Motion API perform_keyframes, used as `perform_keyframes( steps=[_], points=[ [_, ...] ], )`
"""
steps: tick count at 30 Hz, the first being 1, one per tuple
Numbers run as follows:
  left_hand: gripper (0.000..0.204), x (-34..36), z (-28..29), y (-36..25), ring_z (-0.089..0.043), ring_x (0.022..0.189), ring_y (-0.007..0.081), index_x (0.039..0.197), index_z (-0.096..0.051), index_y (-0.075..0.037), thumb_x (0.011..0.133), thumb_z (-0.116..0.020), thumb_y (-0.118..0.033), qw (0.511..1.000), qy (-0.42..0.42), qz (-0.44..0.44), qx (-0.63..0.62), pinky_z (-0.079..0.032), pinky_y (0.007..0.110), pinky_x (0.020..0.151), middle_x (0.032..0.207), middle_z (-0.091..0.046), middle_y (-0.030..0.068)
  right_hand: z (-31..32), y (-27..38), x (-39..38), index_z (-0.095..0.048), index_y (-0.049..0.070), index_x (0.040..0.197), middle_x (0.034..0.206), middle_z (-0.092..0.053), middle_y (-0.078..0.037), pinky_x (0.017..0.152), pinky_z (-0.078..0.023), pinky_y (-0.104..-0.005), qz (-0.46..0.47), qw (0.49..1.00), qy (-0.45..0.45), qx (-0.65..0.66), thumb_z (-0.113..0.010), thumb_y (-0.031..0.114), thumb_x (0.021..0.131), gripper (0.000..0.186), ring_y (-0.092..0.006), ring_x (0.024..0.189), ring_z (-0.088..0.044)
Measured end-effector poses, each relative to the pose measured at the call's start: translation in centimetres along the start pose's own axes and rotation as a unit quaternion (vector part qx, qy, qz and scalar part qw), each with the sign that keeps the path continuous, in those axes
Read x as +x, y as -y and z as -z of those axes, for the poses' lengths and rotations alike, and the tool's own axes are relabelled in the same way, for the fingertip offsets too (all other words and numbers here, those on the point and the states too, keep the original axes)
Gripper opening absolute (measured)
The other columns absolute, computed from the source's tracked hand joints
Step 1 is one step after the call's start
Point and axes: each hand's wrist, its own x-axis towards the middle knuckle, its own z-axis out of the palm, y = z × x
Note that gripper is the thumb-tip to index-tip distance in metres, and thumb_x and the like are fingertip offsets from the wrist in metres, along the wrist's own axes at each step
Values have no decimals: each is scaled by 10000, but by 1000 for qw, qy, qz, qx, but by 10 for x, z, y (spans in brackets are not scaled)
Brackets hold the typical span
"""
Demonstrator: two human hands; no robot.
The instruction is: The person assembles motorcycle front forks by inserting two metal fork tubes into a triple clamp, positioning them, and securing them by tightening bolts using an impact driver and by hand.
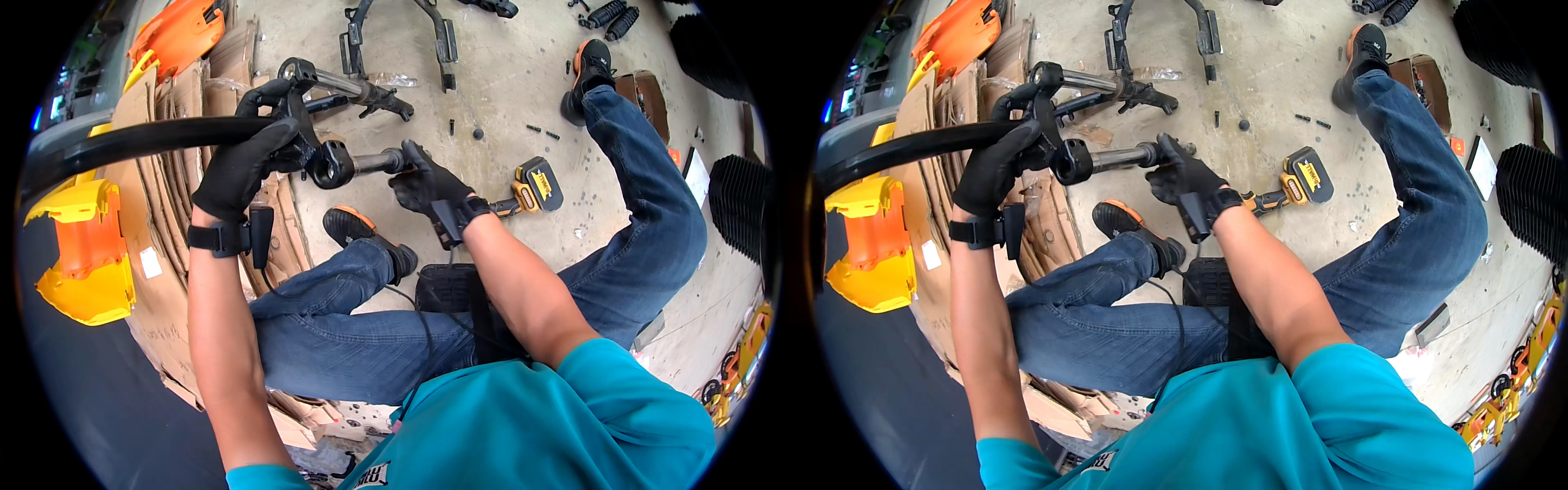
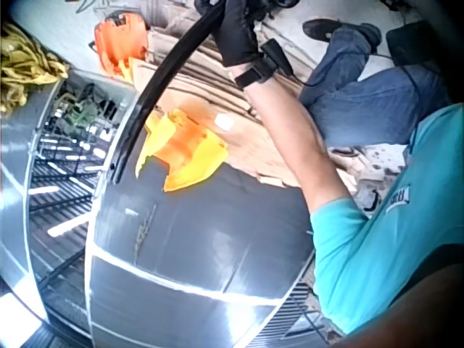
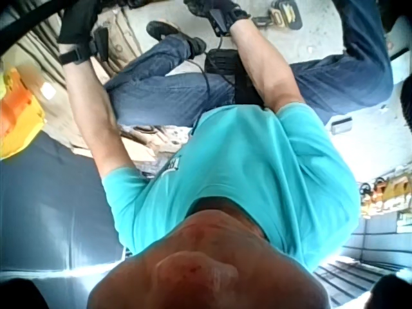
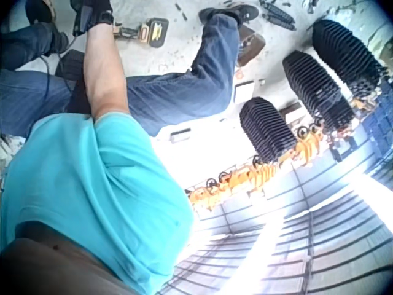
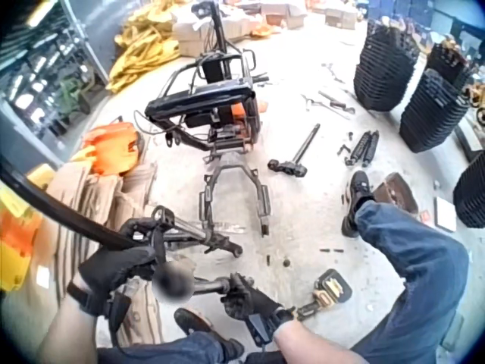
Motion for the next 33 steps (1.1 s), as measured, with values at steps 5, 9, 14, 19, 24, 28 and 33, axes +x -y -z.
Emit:
perform_keyframes(
  steps=[5, 9, 14, 19, 24, 28, 33],
  points=[
    [506, -2, 9, 14, -684, 869, 135, 1401, -454, -108, 929, -634, -135, 1000, -4, -14, -10, -574, 266, 726, 1036, -670, 62, 14, 42, -28, -656, 34, 1014, 825, -660, -90, 596, -544, -294, 51, 906, -98, -409, -677, 656, 813, 655, -145, 633, -625],
    [463, -1, 9, 15, -691, 851, 135, 1365, -486, -84, 928, -635, -124, 999, -16, -1, -32, -571, 256, 699, 1018, -680, 58, 21, 59, -26, -542, 34, 1318, 1141, -632, -245, 942, -497, -427, 320, 610, -141, -712, -839, 397, 641, 823, -363, 1105, -601],
    [406, 0, 1, 22, -664, 842, 95, 1316, -526, -78, 930, -644, -129, 996, -32, -24, -80, -550, 245, 709, 1002, -669, 19, 21, 52, 2, -465, 80, 1410, 1328, -566, -163, 1038, -434, -378, 281, 695, 20, -661, -830, 244, 722, 797, -280, 1228, -547],
    [351, 6, -1, 30, -628, 975, 89, 1296, -552, -65, 958, -620, -129, 984, -80, -47, -153, -515, 238, 853, 1091, -649, 22, 33, 51, 43, -591, 82, 1247, 1173, -632, -122, 930, -487, -371, 358, 634, 99, -678, -847, 221, 710, 611, -275, 1070, -615],
    [357, 13, 8, 31, -660, 932, 120, 1276, -565, -43, 928, -638, -70, 973, -84, -44, -208, -561, 270, 811, 1064, -659, 43, 28, 42, 60, -619, 82, 1114, 1084, -637, -139, 832, -499, -379, 387, 562, 42, -730, -816, 183, 712, 459, -301, 963, -621],
    [376, 18, 8, 24, -667, 885, 110, 1286, -547, -47, 921, -639, -60, 968, -104, -5, -228, -577, 274, 754, 1026, -663, 46, 20, 41, 61, -605, 67, 1030, 905, -636, -126, 757, -504, -392, 353, 676, 90, -640, -773, 155, 694, 386, -313, 820, -617],
    [294, 24, 14, 20, -673, 888, 121, 1208, -604, -30, 920, -646, -70, 965, -115, -24, -235, -568, 274, 772, 1006, -670, 49, 14, 59, 59, -610, 47, 976, 837, -624, -97, 728, -497, -365, 275, 658, 219, -666, -755, 132, 694, 328, -244, 761, -585]
  ],
)
